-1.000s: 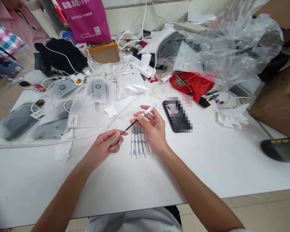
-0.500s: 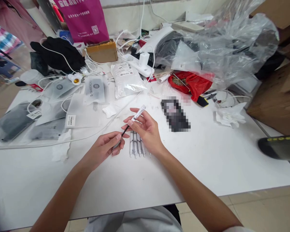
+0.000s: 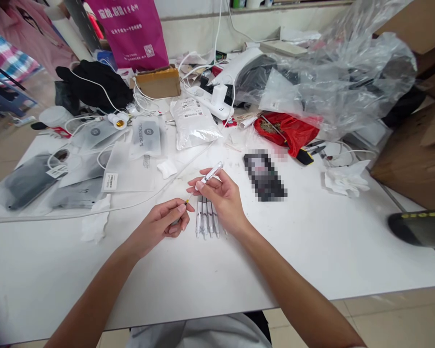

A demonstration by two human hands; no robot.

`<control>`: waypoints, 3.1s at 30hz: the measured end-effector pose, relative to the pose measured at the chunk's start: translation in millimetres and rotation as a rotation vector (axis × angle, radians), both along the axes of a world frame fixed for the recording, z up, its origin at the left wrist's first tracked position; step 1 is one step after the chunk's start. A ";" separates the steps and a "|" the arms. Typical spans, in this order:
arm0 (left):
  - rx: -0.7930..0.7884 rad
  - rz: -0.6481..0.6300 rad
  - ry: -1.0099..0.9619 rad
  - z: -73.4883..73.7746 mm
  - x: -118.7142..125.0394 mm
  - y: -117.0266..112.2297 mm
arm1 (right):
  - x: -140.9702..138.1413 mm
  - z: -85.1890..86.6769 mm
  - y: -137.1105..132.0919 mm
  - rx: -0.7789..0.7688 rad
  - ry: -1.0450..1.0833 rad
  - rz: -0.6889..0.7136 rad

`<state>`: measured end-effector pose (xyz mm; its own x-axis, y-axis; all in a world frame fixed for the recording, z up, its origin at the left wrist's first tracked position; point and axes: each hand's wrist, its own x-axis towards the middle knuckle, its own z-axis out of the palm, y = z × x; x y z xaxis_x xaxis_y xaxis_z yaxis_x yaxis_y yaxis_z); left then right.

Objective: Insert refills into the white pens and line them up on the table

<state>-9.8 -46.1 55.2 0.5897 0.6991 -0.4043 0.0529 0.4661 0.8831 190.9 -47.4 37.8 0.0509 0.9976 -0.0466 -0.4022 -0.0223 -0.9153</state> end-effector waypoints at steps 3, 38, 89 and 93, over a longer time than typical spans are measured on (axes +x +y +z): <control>-0.004 0.001 0.009 2.4 -0.5 -0.3 | 0.4 0.8 0.5 -0.011 0.008 -0.001; 0.042 0.522 -0.017 -9.8 1.5 5.5 | -16.8 -13.9 -8.3 0.171 -0.271 -0.014; 0.114 0.529 -0.023 -5.4 -1.4 6.5 | -12.5 8.5 -8.3 -0.412 0.556 0.435; 0.065 0.472 0.002 -7.7 1.2 4.1 | -16.6 10.9 -12.6 -0.408 0.538 0.536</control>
<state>-8.6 -41.9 47.6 0.2012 0.9143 -0.3514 -0.1494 0.3832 0.9115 174.4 -59.9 48.7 -0.5538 0.7810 -0.2889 -0.6205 -0.6184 -0.4823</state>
